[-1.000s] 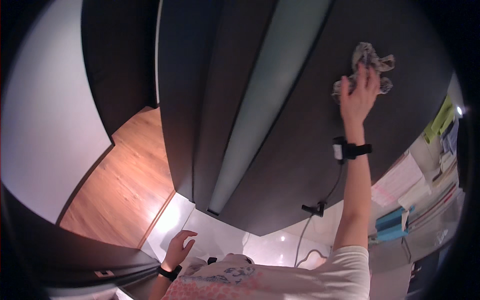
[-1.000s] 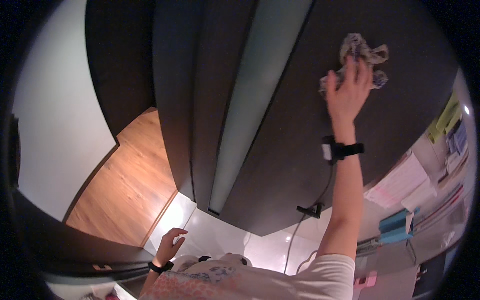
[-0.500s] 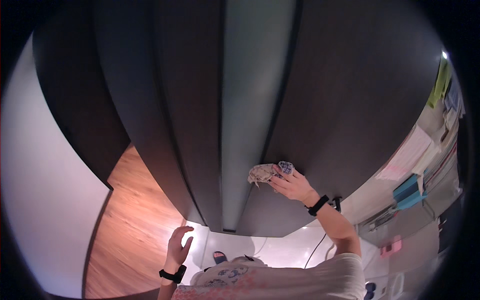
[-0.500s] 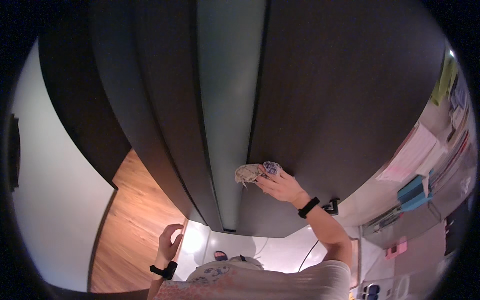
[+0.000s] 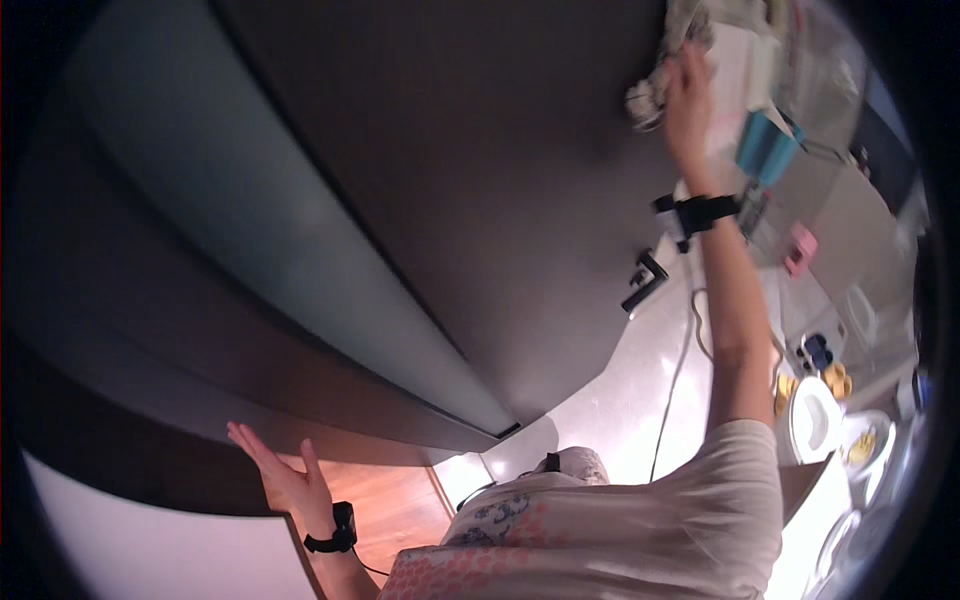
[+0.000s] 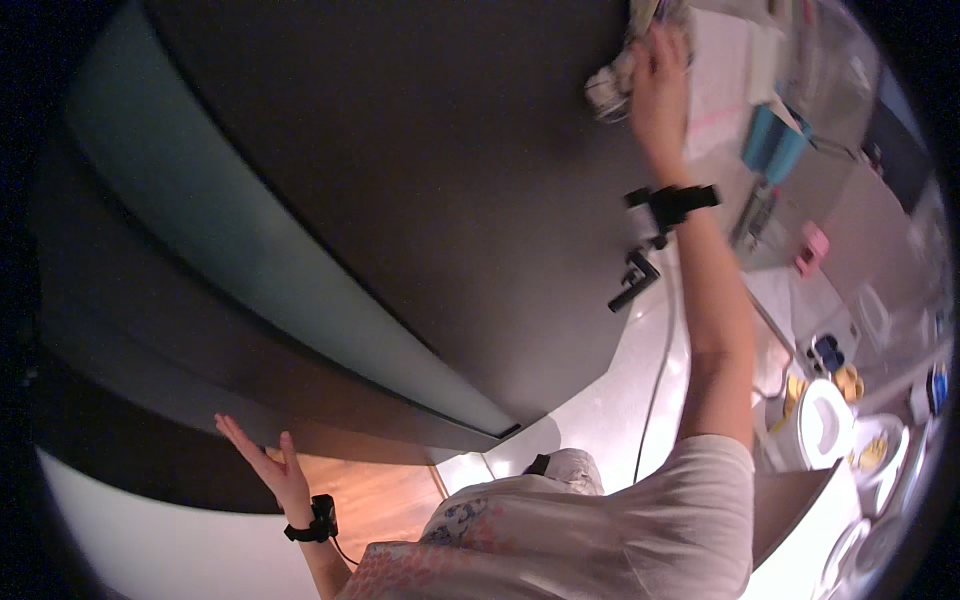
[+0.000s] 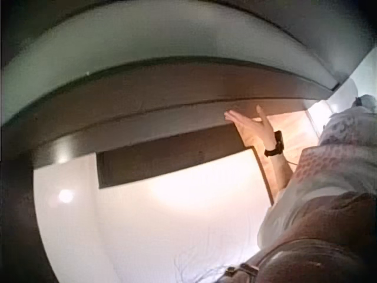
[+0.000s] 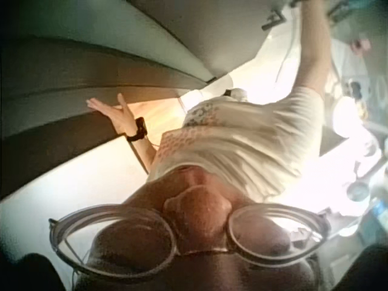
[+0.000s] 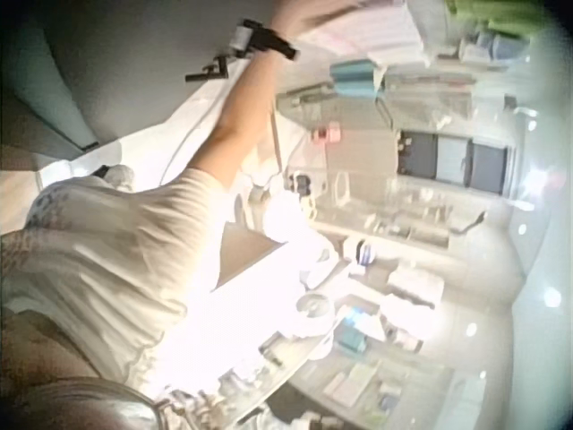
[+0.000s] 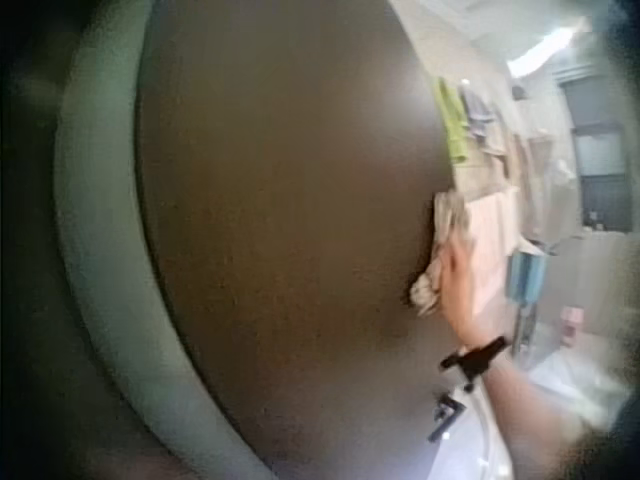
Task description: The person wipes a kitchen counter, a glass cabinet door, a wooden door, and bathroom wall tiles with a cloth.
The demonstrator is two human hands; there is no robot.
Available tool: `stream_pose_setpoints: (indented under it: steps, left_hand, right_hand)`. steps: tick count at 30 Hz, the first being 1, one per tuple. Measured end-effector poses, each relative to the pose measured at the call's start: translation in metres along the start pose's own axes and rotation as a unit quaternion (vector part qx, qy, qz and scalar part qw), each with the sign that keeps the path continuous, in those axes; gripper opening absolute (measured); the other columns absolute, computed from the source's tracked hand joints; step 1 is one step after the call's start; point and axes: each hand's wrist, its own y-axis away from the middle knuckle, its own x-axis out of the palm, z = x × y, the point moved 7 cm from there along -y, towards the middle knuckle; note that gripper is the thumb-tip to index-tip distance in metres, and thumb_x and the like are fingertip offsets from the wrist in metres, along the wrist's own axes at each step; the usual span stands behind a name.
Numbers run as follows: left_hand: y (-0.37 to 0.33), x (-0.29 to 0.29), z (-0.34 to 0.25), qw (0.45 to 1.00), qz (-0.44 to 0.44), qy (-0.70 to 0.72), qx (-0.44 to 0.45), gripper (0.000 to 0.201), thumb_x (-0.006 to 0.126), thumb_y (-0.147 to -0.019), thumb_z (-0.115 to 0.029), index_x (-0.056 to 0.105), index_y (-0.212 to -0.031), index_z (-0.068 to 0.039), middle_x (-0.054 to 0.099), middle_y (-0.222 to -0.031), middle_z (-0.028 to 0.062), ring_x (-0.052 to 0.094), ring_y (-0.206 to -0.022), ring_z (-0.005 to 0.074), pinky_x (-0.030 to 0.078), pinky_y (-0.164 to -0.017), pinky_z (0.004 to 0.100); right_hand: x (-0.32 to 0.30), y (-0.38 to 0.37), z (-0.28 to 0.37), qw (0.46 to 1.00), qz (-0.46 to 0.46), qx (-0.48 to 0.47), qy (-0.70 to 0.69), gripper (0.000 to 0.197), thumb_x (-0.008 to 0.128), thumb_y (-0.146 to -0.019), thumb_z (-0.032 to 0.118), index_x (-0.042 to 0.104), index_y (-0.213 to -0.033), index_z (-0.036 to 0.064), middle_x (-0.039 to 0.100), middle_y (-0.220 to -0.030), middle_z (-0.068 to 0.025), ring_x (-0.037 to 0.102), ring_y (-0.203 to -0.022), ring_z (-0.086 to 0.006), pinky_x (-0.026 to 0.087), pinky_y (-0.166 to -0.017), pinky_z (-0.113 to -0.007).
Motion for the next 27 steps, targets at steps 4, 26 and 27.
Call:
stream_pose_setpoints:
  steps: [4, 26, 27]
  left_hand:
    - [-0.024, 0.012, 0.006, 0.996, -0.007, -0.034, 0.086, 0.076, 0.059, -0.090, -0.016, 0.012, -0.149, -0.006, 0.009, -0.155, 0.0169, 0.008, -0.143, 0.0362, 0.012, -0.114, 0.0482]
    - [-0.030, 0.044, -0.002, 0.918, -0.112, -0.272, 0.267, 0.084, 0.046, -0.096, -0.042, -0.004, -0.146, 0.005, -0.010, -0.151, 0.0278, -0.007, -0.139, 0.0461, 0.011, -0.112, 0.0507]
    - [-0.030, 0.046, 0.003, 0.914, -0.115, -0.291, 0.258, 0.085, 0.047, -0.096, -0.041, -0.003, -0.146, 0.005, -0.010, -0.151, 0.0283, -0.006, -0.139, 0.0459, 0.011, -0.112, 0.0510]
  right_hand:
    - [0.002, 0.182, 0.035, 0.993, 0.009, 0.120, 0.006, 0.043, 0.044, -0.092, 0.003, 0.041, -0.135, 0.0001, 0.035, -0.144, -0.0205, 0.030, -0.136, -0.0350, 0.021, -0.113, -0.042]
    - [-0.005, 0.166, 0.232, 0.995, 0.006, 0.063, -0.083, 0.046, 0.065, -0.075, 0.005, 0.052, -0.119, 0.0015, 0.037, -0.138, -0.0195, 0.033, -0.130, -0.0440, 0.037, -0.103, -0.049]
    - [-0.003, 0.172, 0.222, 0.995, -0.013, 0.048, -0.085, 0.043, 0.064, -0.075, 0.004, 0.053, -0.117, 0.0016, 0.040, -0.135, -0.0193, 0.036, -0.129, -0.0437, 0.038, -0.102, -0.048]
